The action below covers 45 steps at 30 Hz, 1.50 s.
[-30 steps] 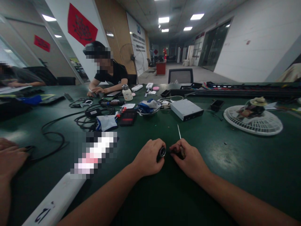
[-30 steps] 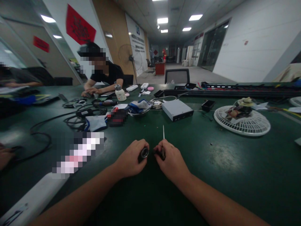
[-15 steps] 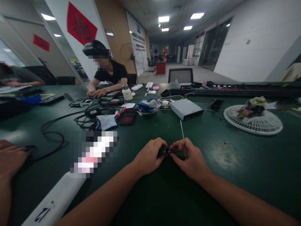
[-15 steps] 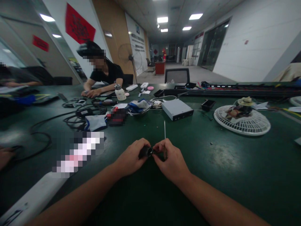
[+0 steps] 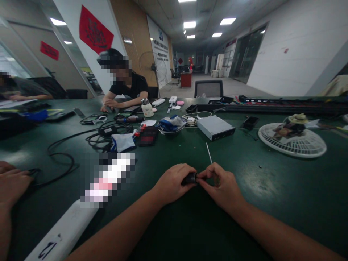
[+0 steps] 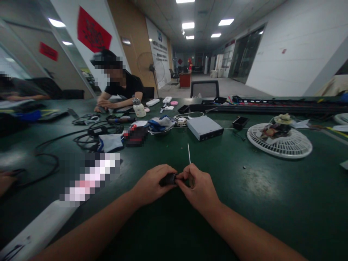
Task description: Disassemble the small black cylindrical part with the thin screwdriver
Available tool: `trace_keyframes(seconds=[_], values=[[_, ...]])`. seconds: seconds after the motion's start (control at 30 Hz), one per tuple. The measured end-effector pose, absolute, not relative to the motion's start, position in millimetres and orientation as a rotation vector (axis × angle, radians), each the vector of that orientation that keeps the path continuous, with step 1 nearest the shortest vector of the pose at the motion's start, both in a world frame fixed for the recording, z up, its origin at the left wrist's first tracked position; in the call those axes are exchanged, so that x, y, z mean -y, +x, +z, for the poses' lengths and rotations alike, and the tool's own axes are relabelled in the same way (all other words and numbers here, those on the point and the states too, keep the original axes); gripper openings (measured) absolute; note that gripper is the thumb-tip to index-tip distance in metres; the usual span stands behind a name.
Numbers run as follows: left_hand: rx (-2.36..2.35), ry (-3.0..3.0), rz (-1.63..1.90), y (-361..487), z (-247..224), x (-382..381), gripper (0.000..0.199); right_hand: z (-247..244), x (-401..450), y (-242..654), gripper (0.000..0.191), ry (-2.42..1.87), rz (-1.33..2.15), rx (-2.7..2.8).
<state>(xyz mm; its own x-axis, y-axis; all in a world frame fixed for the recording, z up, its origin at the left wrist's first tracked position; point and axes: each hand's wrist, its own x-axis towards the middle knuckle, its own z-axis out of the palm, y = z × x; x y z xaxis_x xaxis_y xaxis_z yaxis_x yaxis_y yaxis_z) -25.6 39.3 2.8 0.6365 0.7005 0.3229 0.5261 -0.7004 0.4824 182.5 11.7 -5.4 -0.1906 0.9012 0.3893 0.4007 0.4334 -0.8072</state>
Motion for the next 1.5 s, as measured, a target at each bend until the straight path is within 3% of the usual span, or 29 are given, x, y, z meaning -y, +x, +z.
trace_keyframes(seconds=[0.63, 0.8, 0.97, 1.13, 1.5], values=[[-0.950, 2.575, 0.628, -26.3, 6.2, -36.8, 0.026, -15.1, -12.7, 182.0, 0.025, -1.107, 0.631, 1.901], [-1.119, 2.500, 0.752, -25.9, 3.7, -38.5, 0.028, -5.3, -9.9, 181.9, 0.003, -1.077, 0.705, 1.915], [-1.397, 2.368, 0.878, -27.8, -0.7, -41.9, 0.026, -6.8, -9.6, 188.5, 0.029, -0.877, 0.758, 1.808], [-1.535, 2.301, 0.910, -27.6, 0.5, -42.6, 0.019, 0.5, -6.9, 191.2, 0.021, -0.676, 0.701, 1.853], [-1.445, 2.401, 0.857, -27.2, -4.3, -41.4, 0.016, 9.4, -4.2, 184.6, 0.023, -0.600, 0.766, 2.010]])
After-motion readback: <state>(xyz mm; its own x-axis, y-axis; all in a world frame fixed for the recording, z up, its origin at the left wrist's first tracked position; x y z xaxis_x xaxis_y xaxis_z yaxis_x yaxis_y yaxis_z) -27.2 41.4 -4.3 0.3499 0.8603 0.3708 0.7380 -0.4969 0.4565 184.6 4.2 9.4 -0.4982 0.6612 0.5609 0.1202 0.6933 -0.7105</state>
